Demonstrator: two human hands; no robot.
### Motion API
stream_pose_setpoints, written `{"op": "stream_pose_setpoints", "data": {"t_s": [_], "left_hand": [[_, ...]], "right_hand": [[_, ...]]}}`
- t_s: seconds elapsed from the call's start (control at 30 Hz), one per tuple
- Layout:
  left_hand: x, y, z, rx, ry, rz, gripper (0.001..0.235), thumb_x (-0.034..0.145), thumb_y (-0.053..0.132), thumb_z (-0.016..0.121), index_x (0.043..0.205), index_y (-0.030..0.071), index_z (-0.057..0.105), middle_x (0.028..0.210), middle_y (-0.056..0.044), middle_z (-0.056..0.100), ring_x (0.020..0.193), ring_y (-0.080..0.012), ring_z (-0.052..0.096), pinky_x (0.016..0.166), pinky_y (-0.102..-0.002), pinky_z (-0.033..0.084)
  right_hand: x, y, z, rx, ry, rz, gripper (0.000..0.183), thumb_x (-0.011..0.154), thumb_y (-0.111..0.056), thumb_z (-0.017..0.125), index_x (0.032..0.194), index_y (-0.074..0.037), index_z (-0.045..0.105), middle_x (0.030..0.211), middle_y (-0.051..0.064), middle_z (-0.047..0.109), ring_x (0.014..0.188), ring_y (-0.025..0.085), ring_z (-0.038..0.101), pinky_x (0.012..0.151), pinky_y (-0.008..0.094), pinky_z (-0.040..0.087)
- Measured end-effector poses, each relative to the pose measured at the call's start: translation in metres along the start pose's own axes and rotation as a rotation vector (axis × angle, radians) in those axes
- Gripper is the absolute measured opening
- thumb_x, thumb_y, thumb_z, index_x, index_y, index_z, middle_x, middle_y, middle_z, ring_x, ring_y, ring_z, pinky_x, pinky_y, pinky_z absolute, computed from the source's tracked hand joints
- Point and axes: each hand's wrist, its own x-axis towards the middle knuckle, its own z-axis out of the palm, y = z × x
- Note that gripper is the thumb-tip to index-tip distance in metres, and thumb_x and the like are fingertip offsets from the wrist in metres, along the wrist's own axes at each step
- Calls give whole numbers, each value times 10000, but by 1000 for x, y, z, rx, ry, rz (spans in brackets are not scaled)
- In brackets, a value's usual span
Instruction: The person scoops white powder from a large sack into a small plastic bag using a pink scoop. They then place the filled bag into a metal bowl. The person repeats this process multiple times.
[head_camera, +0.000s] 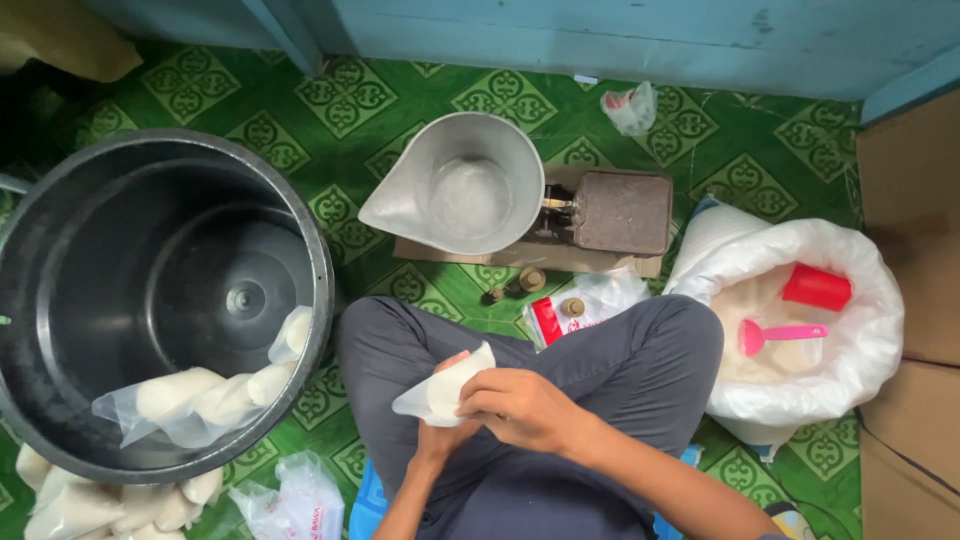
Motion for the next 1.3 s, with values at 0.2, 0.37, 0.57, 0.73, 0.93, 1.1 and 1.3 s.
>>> {"op": "stream_pose_setpoints", "data": {"t_s": [0.2,0.37,0.57,0.73,0.93,1.1,1.3], "left_hand": [[17,6,-23,237,52,147,653,724,244,783,1332,142,566,1349,-57,600,1223,-227,615,893,-340,550],[19,10,-18,111,130,157,720,681,233,896,1311,81,584,1306,-124,616,1210,-243,610,1025,-378,511],[20,4,-15,119,130,192,747,684,253,897,1339,109,567,1345,-115,600,1227,-239,607,956,-353,544],[18,-5,-14,214,115,142,758,679,318,895,1347,181,562,1367,-43,596,1216,-208,620,831,-331,579],[19,-9,-12,195,111,134,762,695,339,878,1366,191,548,1387,-43,581,1240,-219,603,838,-337,578],[17,-20,-13,206,62,107,663,779,272,773,1388,189,525,1423,-34,555,1279,-231,576,776,-343,583],[18,-19,-14,214,62,137,654,785,280,756,1388,178,522,1414,-46,559,1276,-238,576,817,-347,571]], "right_hand": [[4,19,-89,30,-235,393,595,774,-367,801,1302,-242,560,1408,47,501,996,192,670,860,366,531],[-35,126,-154,-231,461,514,196,842,-96,700,1037,-99,680,1153,73,654,1050,195,607,827,298,531],[-109,248,-172,-471,772,872,348,927,-165,604,1263,-73,612,1186,134,563,1052,232,585,799,371,518],[-110,267,-157,-454,787,969,430,999,-264,511,1365,-39,510,1247,166,505,1125,291,541,972,442,412],[-100,251,-155,-400,789,1057,480,986,-284,491,1405,-53,451,1292,150,476,1183,278,498,1015,442,375],[-101,255,-155,-396,759,1113,531,951,-296,555,1416,-67,438,1323,159,463,1201,295,494,1011,455,383],[-110,271,-153,-422,726,1106,549,931,-297,585,1406,-56,450,1288,165,470,1179,300,507,1005,443,389]]}}
